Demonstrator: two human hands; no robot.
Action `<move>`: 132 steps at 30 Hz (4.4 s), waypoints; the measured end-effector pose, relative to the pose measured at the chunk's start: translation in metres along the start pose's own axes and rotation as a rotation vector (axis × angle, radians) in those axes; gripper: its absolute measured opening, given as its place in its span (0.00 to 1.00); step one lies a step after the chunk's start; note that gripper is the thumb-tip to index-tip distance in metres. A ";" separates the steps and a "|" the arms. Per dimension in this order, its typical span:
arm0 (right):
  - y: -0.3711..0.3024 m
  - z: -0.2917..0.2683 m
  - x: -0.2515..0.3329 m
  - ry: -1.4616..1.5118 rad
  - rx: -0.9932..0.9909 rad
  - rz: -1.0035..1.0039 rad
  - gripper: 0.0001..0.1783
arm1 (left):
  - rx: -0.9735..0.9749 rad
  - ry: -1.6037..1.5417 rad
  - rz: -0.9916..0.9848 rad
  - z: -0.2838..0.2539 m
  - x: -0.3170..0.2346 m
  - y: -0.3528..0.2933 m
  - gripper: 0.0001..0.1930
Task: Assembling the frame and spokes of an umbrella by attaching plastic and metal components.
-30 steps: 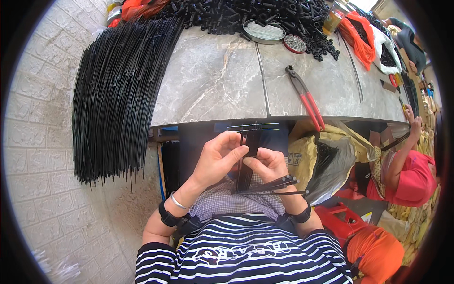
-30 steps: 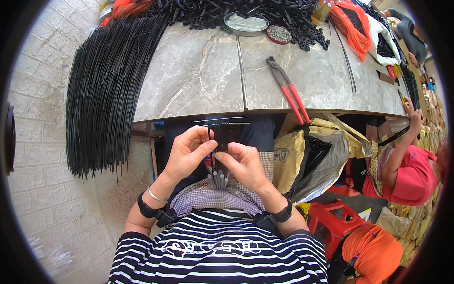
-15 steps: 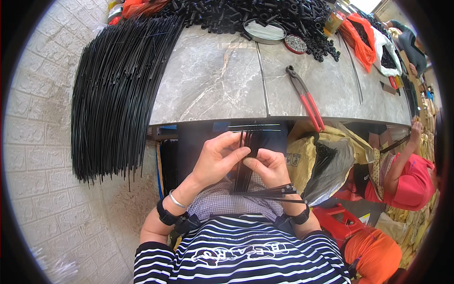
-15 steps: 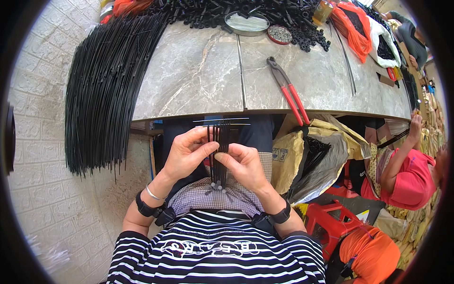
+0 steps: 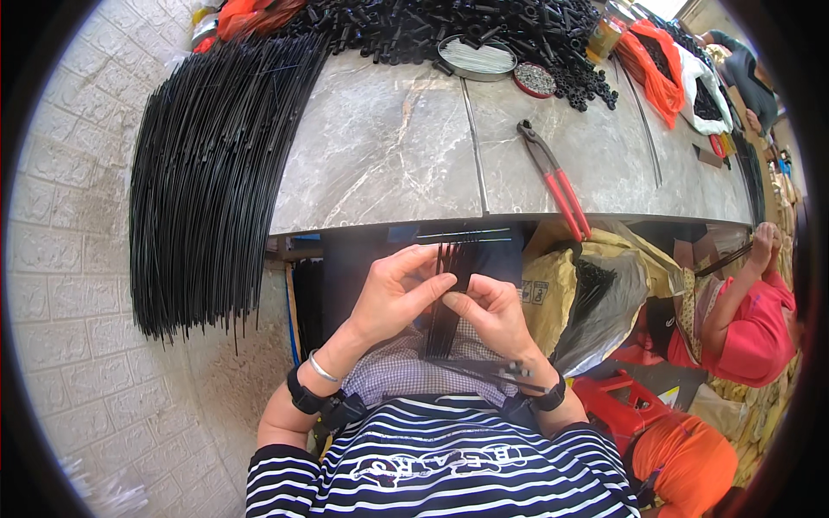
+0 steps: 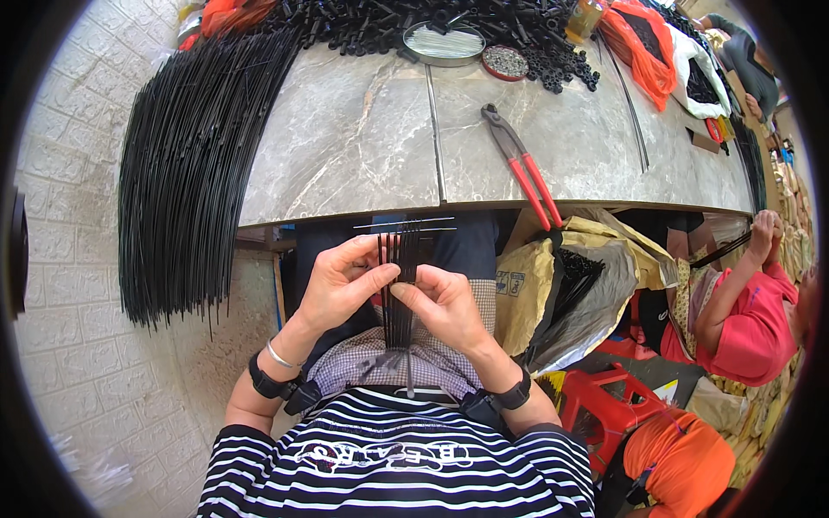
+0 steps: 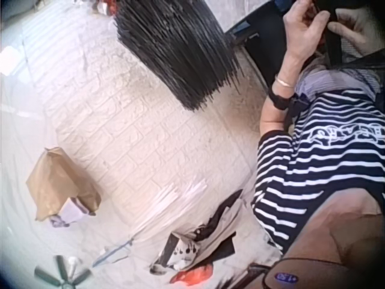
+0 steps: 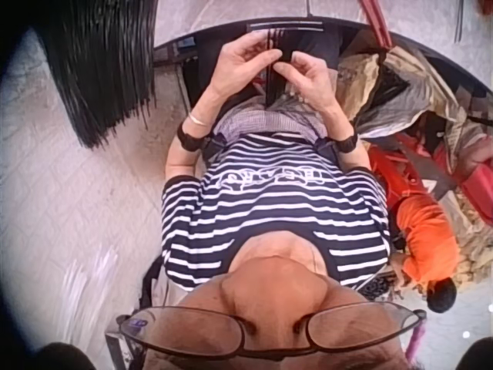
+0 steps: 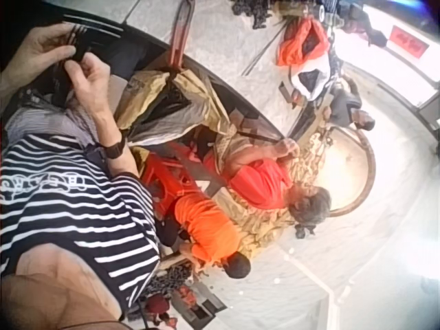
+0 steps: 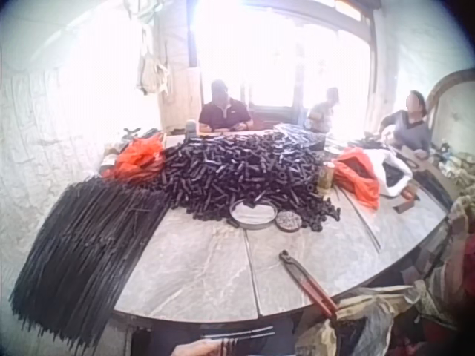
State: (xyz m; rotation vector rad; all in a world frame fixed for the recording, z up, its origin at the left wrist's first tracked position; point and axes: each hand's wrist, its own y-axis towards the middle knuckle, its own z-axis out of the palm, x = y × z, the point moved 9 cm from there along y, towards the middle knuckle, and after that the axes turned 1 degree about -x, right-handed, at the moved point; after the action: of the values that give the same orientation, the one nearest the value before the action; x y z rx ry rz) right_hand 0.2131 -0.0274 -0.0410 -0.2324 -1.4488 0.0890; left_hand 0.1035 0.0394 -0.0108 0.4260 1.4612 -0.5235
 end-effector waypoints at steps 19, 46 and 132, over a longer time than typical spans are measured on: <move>-0.004 -0.001 -0.008 0.179 0.043 0.033 0.12 | 0.503 0.264 -0.186 -0.021 -0.008 0.041 0.17; -0.004 -0.023 -0.012 0.297 0.018 0.037 0.12 | -0.191 0.904 0.393 -0.056 -0.026 0.242 0.18; 0.009 0.018 -0.010 0.198 0.172 0.102 0.08 | 0.244 -0.328 -0.325 -0.032 0.018 0.050 0.12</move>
State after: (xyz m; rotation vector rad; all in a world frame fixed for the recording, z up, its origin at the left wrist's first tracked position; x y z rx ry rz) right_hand 0.1948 -0.0187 -0.0505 -0.1691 -1.2245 0.2655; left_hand 0.1072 0.0974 -0.0328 0.2765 1.1562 -0.9915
